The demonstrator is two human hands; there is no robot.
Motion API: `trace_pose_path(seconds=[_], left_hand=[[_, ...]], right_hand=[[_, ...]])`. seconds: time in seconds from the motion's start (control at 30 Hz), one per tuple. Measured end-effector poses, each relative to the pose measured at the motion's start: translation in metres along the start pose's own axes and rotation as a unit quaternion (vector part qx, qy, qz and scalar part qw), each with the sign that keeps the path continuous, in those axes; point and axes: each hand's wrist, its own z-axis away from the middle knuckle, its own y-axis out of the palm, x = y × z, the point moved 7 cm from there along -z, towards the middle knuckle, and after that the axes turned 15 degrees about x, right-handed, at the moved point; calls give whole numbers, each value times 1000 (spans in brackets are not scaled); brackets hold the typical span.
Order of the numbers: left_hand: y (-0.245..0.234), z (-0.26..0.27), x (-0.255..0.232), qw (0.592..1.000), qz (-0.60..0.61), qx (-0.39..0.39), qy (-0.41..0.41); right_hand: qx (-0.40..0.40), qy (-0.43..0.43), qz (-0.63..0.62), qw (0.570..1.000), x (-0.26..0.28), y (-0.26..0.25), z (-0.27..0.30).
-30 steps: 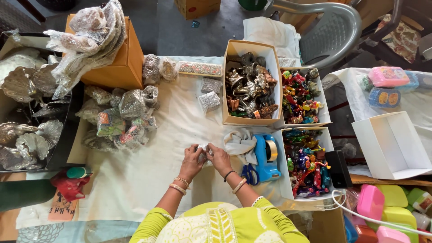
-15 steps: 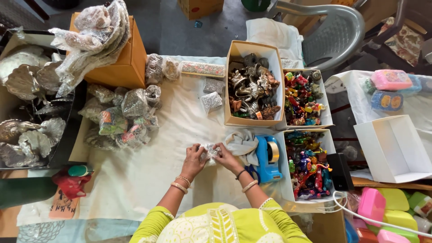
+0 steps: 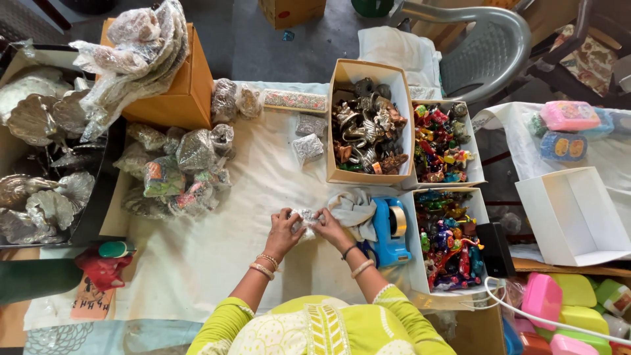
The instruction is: The person wraps small decorative items in bubble wrap on a table. They use scissors to cut the bubble wrap and a tape dispenser to seal the wrapped items. The person places the wrapped items into a pile on the table.
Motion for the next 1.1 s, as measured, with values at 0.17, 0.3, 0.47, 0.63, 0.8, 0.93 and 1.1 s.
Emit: trace_pose_path(seconds=[0.17,0.3,0.47,0.63,0.8,0.93,1.1], left_hand=[[-4,-1,0,1000,10,14,-12],[-4,-6,4,999,22,19,-20],[2,-16,16,996,55,40,-61],[27,-37,80,980,192,57,-7],[0,-15,55,874,475,102,-18],[12,-4,40,855,513,75,-4],[41,-1,33,783,620,58,-13]], right_hand=[[-178,-41,219,959,73,26,68],[-126,-226,512,819,149,82,99],[-102,-198,537,814,142,84,79],[-96,-213,489,841,142,64,74],[-116,-111,195,968,10,-4,27],[-51,-163,-221,960,-15,1,15],[-16,-157,-440,884,-17,24,16]])
